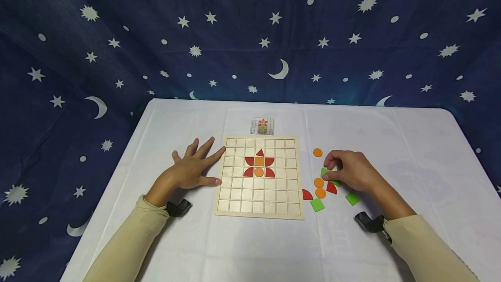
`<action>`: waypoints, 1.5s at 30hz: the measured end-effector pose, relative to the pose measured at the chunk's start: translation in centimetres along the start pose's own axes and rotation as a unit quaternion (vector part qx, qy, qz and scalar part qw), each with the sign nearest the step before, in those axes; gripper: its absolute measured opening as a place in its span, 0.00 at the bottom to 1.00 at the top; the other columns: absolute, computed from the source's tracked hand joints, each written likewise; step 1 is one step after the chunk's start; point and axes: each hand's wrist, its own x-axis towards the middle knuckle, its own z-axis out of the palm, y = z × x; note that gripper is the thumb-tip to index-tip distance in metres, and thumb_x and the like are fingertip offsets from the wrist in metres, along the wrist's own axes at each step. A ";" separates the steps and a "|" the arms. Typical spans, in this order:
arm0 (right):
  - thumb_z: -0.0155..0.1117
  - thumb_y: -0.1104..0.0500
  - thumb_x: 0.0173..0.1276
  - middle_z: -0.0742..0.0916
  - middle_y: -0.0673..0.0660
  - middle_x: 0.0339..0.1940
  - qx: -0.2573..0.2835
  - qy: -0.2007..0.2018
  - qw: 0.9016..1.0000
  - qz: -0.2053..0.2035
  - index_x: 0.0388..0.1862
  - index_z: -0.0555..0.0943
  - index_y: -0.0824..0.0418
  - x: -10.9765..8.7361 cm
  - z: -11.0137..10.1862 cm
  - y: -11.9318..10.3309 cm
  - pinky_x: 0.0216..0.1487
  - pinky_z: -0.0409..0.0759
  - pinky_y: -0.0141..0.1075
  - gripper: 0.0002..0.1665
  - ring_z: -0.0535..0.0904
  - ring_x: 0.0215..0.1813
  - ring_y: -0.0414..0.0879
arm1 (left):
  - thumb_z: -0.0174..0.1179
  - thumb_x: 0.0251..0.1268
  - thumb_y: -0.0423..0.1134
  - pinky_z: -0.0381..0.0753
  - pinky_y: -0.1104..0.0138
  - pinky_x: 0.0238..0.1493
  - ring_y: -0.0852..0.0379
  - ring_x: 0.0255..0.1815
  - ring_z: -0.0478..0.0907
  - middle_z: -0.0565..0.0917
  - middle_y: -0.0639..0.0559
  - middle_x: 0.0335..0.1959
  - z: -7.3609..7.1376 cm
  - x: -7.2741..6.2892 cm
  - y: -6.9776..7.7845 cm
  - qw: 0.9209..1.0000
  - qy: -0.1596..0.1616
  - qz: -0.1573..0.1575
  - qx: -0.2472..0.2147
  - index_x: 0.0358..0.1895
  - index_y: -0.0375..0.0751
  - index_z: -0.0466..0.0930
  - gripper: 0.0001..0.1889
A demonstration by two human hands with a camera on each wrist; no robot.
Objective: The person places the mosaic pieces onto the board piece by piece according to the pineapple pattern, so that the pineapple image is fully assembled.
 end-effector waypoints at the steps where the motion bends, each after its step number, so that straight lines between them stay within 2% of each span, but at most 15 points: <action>1: 0.83 0.52 0.54 0.80 0.49 0.28 -0.001 0.005 1.000 0.001 0.39 0.85 0.56 0.0 0.1 0.0 0.34 0.71 0.31 0.18 0.73 0.36 0.46 | 0.61 0.56 0.76 0.42 0.15 0.61 0.29 0.84 0.33 0.36 0.50 0.87 0.0 0.0 0.0 1.000 0.000 0.000 0.000 0.83 0.72 0.44 0.53; 4: 0.83 0.52 0.54 0.81 0.49 0.30 -0.006 0.018 1.000 0.004 0.41 0.88 0.58 -0.1 0.3 0.0 0.35 0.72 0.32 0.19 0.74 0.37 0.46 | 0.61 0.56 0.76 0.42 0.15 0.61 0.30 0.84 0.33 0.36 0.50 0.87 0.0 -0.1 0.0 1.000 -0.002 -0.001 0.000 0.83 0.72 0.44 0.53; 9: 0.84 0.53 0.53 0.83 0.49 0.31 -0.006 0.039 0.999 -0.001 0.39 0.89 0.55 -0.3 0.5 0.0 0.35 0.72 0.32 0.16 0.73 0.37 0.47 | 0.61 0.56 0.76 0.41 0.15 0.61 0.30 0.84 0.32 0.36 0.50 0.87 -0.1 -0.1 0.0 1.000 -0.005 -0.003 -0.003 0.83 0.72 0.44 0.53; 15: 0.82 0.56 0.57 0.82 0.49 0.27 0.027 0.051 0.998 0.000 0.38 0.87 0.53 -0.5 0.7 -0.2 0.33 0.74 0.30 0.12 0.75 0.35 0.46 | 0.61 0.56 0.76 0.41 0.15 0.61 0.30 0.84 0.32 0.36 0.50 0.87 -0.1 -0.1 0.0 1.000 -0.004 -0.004 -0.003 0.83 0.71 0.44 0.53; 20: 0.78 0.51 0.62 0.86 0.51 0.31 0.076 0.058 0.995 0.027 0.44 0.88 0.54 -0.5 0.8 -0.8 0.34 0.78 0.29 0.13 0.79 0.35 0.46 | 0.61 0.55 0.77 0.41 0.15 0.61 0.30 0.84 0.33 0.36 0.50 0.87 0.0 0.0 0.0 1.000 -0.005 -0.004 -0.002 0.83 0.72 0.44 0.53; 23: 0.76 0.49 0.65 0.88 0.54 0.36 0.129 0.046 0.990 0.038 0.49 0.88 0.55 -0.4 1.1 -1.6 0.36 0.81 0.30 0.18 0.81 0.36 0.47 | 0.61 0.55 0.77 0.41 0.15 0.61 0.30 0.84 0.33 0.36 0.50 0.87 0.0 0.0 0.0 1.000 -0.005 -0.005 -0.001 0.82 0.72 0.44 0.54; 25: 0.75 0.48 0.66 0.89 0.57 0.39 0.177 0.033 0.983 0.040 0.52 0.86 0.58 -0.3 1.4 -2.2 0.36 0.83 0.32 0.20 0.83 0.36 0.48 | 0.61 0.55 0.77 0.41 0.15 0.61 0.30 0.84 0.33 0.36 0.50 0.87 0.1 0.0 0.0 1.000 -0.005 -0.006 -0.001 0.82 0.72 0.44 0.54; 30: 0.71 0.48 0.70 0.89 0.64 0.45 0.291 -0.002 0.955 0.050 0.55 0.83 0.64 -0.2 2.3 -3.8 0.39 0.87 0.36 0.24 0.90 0.38 0.48 | 0.61 0.55 0.77 0.41 0.15 0.61 0.30 0.84 0.33 0.36 0.50 0.87 0.1 0.0 0.0 1.000 -0.004 -0.004 -0.003 0.83 0.72 0.44 0.53; 34: 0.69 0.53 0.72 0.88 0.65 0.51 0.340 -0.017 0.939 0.055 0.59 0.81 0.68 0.0 2.8 -5.3 0.47 0.88 0.35 0.25 0.92 0.44 0.47 | 0.61 0.56 0.77 0.41 0.15 0.61 0.30 0.84 0.33 0.36 0.50 0.87 0.1 0.0 0.0 1.000 -0.003 -0.003 -0.002 0.83 0.72 0.44 0.53; 37: 0.68 0.56 0.72 0.90 0.63 0.52 0.334 -0.025 0.940 0.063 0.61 0.81 0.65 0.1 3.3 -6.3 0.49 0.86 0.31 0.23 0.91 0.46 0.45 | 0.60 0.55 0.77 0.40 0.15 0.61 0.30 0.84 0.32 0.36 0.50 0.87 0.1 0.1 0.0 1.000 -0.003 -0.003 -0.001 0.83 0.72 0.44 0.54; 40: 0.67 0.59 0.72 0.91 0.61 0.50 0.332 -0.035 0.940 0.066 0.62 0.82 0.64 0.3 3.9 -7.2 0.48 0.85 0.30 0.21 0.91 0.46 0.44 | 0.60 0.55 0.77 0.40 0.15 0.61 0.30 0.84 0.32 0.35 0.50 0.87 0.2 0.1 -0.1 1.000 -0.003 -0.003 0.000 0.82 0.73 0.43 0.54; 45: 0.71 0.60 0.69 0.90 0.59 0.41 0.330 -0.043 0.942 0.051 0.55 0.84 0.64 0.6 4.9 -8.5 0.40 0.87 0.35 0.17 0.88 0.36 0.47 | 0.60 0.56 0.77 0.40 0.15 0.61 0.30 0.84 0.32 0.35 0.50 0.87 0.2 0.2 -0.1 1.000 -0.001 -0.001 -0.001 0.83 0.73 0.43 0.54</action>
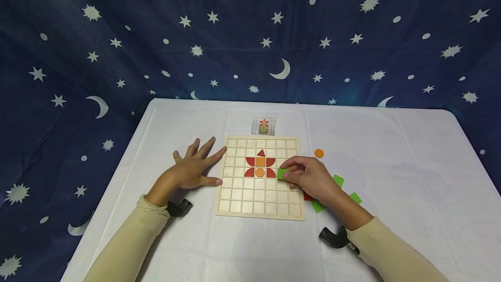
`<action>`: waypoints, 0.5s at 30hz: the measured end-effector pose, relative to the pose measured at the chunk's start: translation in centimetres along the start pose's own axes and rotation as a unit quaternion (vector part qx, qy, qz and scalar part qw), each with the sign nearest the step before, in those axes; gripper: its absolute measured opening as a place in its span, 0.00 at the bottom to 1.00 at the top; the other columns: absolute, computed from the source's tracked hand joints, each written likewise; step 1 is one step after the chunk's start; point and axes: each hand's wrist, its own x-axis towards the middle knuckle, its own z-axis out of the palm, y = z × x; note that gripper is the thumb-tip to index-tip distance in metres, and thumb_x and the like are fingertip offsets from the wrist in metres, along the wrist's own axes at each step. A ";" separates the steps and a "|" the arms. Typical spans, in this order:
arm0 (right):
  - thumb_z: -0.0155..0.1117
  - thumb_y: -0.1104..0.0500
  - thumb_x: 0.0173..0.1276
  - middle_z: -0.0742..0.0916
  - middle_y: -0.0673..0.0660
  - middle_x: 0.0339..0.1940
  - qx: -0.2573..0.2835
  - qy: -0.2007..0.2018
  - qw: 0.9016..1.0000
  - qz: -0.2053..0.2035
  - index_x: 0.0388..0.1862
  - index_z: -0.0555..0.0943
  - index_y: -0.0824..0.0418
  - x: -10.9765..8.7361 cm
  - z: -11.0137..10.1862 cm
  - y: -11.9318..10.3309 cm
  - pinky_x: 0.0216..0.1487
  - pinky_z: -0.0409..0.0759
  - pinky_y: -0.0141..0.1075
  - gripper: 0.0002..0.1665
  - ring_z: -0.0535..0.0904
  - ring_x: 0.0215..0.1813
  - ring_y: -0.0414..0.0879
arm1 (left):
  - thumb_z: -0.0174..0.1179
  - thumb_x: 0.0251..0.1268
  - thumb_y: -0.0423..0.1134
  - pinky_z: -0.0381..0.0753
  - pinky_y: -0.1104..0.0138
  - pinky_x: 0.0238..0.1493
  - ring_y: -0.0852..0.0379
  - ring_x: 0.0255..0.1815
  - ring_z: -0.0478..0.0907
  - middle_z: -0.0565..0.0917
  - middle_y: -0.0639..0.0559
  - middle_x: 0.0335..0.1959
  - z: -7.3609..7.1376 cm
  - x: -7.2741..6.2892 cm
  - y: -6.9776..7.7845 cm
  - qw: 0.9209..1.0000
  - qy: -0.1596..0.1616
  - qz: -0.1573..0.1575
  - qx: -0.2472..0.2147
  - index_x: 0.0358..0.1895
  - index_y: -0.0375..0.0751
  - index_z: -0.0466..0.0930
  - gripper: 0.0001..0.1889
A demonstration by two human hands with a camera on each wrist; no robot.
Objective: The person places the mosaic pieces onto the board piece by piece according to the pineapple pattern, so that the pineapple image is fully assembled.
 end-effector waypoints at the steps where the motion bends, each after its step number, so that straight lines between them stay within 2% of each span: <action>1: 0.72 0.60 0.68 0.89 0.59 0.39 -0.008 0.000 1.000 -0.005 0.53 0.84 0.64 0.1 0.3 0.0 0.39 0.86 0.35 0.17 0.86 0.35 0.47 | 0.60 0.56 0.77 0.40 0.15 0.61 0.30 0.84 0.32 0.35 0.50 0.87 0.0 0.0 0.0 1.000 0.000 0.000 0.000 0.83 0.72 0.43 0.53; 5: 0.76 0.58 0.64 0.88 0.55 0.35 -0.037 0.004 0.999 -0.016 0.46 0.86 0.60 0.3 1.2 -0.1 0.33 0.81 0.33 0.13 0.83 0.35 0.47 | 0.60 0.56 0.77 0.40 0.15 0.61 0.30 0.84 0.32 0.35 0.50 0.87 0.0 0.0 0.0 1.000 0.000 -0.001 0.002 0.83 0.73 0.43 0.53; 10: 0.75 0.60 0.64 0.89 0.53 0.34 -0.057 0.006 0.998 -0.028 0.43 0.88 0.55 0.5 2.1 -0.3 0.36 0.80 0.33 0.09 0.83 0.37 0.47 | 0.59 0.55 0.78 0.41 0.15 0.61 0.30 0.84 0.32 0.35 0.50 0.87 0.1 0.1 0.0 1.000 -0.002 -0.004 0.008 0.82 0.73 0.42 0.54; 12: 0.75 0.60 0.64 0.89 0.52 0.34 -0.067 0.009 0.997 -0.032 0.43 0.88 0.53 0.7 2.5 -0.5 0.41 0.81 0.32 0.09 0.84 0.37 0.46 | 0.60 0.55 0.78 0.41 0.15 0.61 0.29 0.84 0.32 0.35 0.50 0.87 0.1 0.1 0.0 1.000 -0.001 -0.004 0.008 0.82 0.73 0.43 0.54; 15: 0.74 0.61 0.64 0.89 0.53 0.34 -0.063 0.005 0.997 -0.037 0.44 0.88 0.55 0.8 2.9 -0.7 0.41 0.83 0.33 0.09 0.86 0.34 0.47 | 0.60 0.55 0.78 0.41 0.15 0.61 0.29 0.84 0.33 0.36 0.50 0.87 0.0 0.1 0.0 1.000 0.000 -0.004 0.006 0.82 0.73 0.43 0.54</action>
